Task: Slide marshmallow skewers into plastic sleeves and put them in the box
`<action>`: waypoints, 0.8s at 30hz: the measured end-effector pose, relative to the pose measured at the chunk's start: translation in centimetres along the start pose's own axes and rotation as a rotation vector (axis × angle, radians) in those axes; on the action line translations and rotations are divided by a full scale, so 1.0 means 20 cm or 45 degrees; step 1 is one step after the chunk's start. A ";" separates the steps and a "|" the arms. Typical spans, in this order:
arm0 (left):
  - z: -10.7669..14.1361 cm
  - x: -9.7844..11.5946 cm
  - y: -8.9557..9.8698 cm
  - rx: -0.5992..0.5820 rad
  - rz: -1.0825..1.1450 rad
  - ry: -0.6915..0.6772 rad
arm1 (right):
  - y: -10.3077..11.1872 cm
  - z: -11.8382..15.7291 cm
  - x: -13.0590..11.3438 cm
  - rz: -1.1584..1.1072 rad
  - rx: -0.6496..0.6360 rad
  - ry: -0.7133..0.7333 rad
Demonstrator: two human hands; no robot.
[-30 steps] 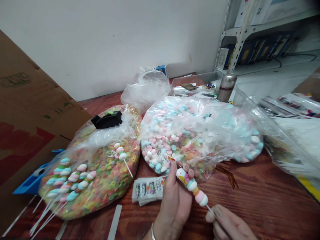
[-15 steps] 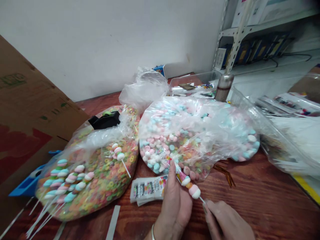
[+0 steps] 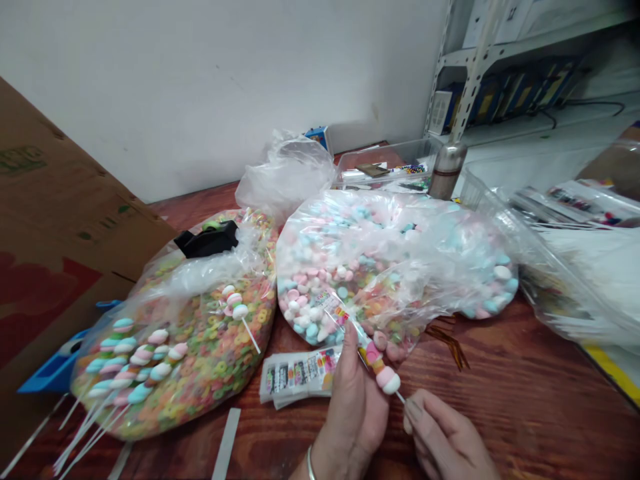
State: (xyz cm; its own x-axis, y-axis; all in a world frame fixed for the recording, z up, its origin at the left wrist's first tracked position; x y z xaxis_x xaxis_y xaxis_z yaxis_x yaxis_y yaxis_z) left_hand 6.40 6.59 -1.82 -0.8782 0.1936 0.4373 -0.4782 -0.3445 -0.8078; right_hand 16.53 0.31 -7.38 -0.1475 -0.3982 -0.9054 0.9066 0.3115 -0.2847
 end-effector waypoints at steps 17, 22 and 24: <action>-0.07 0.12 0.04 -0.024 -0.080 -0.092 | 0.04 -0.04 -0.07 0.287 0.116 0.204; -0.09 0.14 0.06 0.148 -0.014 0.053 | 0.05 0.09 -0.17 1.505 0.340 1.044; -0.07 0.11 0.06 0.177 -0.038 0.067 | 0.04 0.10 -0.17 1.667 0.381 1.109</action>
State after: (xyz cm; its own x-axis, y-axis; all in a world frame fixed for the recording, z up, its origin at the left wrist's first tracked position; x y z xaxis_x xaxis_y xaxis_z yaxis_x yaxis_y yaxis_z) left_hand 3.92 7.87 -2.40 -0.8638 0.2522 0.4361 -0.5035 -0.4611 -0.7307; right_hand 18.46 0.20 -3.88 0.6823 0.6183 -0.3901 0.6099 -0.1872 0.7701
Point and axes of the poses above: each hand's wrist, its own z-axis away from the middle knuckle, its own y-axis out of the back of the hand, x = y × z, the point moved 5 cm from there along -z, towards the middle knuckle, and after that the axes turned 7 degrees about -x, right-handed, at the moved point
